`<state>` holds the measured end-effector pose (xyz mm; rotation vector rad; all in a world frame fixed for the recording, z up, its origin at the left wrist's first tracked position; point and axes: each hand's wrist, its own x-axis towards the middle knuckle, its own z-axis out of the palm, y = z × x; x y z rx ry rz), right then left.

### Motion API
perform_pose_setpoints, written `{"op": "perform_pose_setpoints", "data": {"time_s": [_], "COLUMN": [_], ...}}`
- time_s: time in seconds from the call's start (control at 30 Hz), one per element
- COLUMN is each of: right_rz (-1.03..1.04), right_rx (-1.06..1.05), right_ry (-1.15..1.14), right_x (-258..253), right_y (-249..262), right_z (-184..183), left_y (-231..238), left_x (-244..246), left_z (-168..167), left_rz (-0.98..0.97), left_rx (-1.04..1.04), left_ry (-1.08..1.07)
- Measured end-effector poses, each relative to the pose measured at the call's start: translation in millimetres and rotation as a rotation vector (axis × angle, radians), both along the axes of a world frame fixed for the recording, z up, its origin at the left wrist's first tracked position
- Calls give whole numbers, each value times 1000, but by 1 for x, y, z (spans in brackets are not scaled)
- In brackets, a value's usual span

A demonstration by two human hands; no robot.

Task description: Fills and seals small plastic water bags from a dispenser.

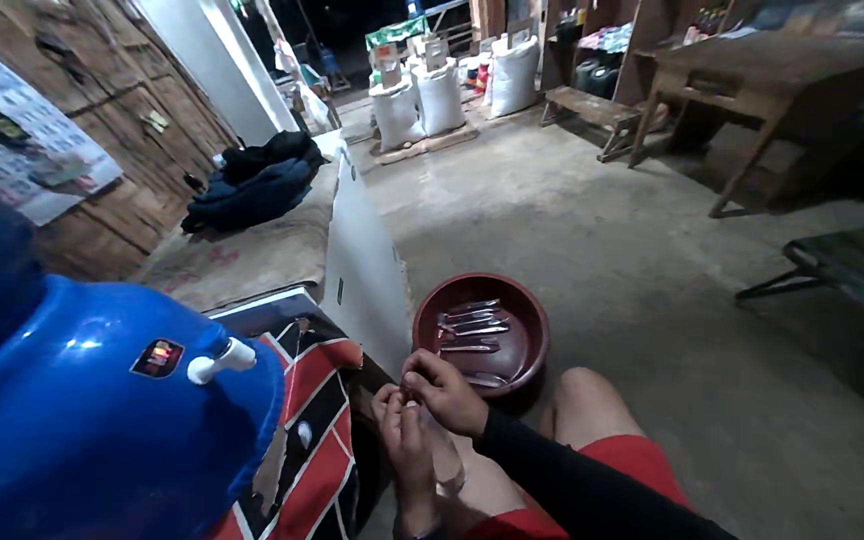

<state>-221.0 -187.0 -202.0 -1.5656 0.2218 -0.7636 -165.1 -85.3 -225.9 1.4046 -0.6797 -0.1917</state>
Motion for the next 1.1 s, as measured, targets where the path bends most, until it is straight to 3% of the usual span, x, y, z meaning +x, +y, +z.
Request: {"op": "perform_pose_setpoints", "data": {"time_s": [0.1,0.23,0.33,0.5,0.63,0.77,0.87,0.97,1.03,1.1], "right_rz": [337,409,290,-162,-421,-490,-515,-535,-528,-492], "right_rx": [92,-55,-99,-445,-401,-407,-516,-499,-430,-328], "right_ry": [30,-27,-78,-29,-117,-151,4,264,451,670], "right_x": [-5,-6,-6,-9,-4,-17,-41,-61,-68,-69], "right_y": [-14,-22,-17,9,0,-29,-66,-99,-120,-141], "right_z": [-2,-10,-14,-9,12,31,42,26,-13,-76], "left_y": [4,9,10,16,8,-30,-48,-33,-14,9], "left_x": [6,4,-2,-15,-21,-2,16,28,33,38], "left_z": [-2,6,2,-2,-4,5,8,-7,-26,-52], "left_rz": [-35,-63,-75,-3,-68,-256,-360,-269,-178,-152], "left_rx": [-47,-54,-63,-40,-82,-128,9,316,613,897], "left_ry": [10,46,100,54,-146,-244,-242,-152,-146,-176]}}
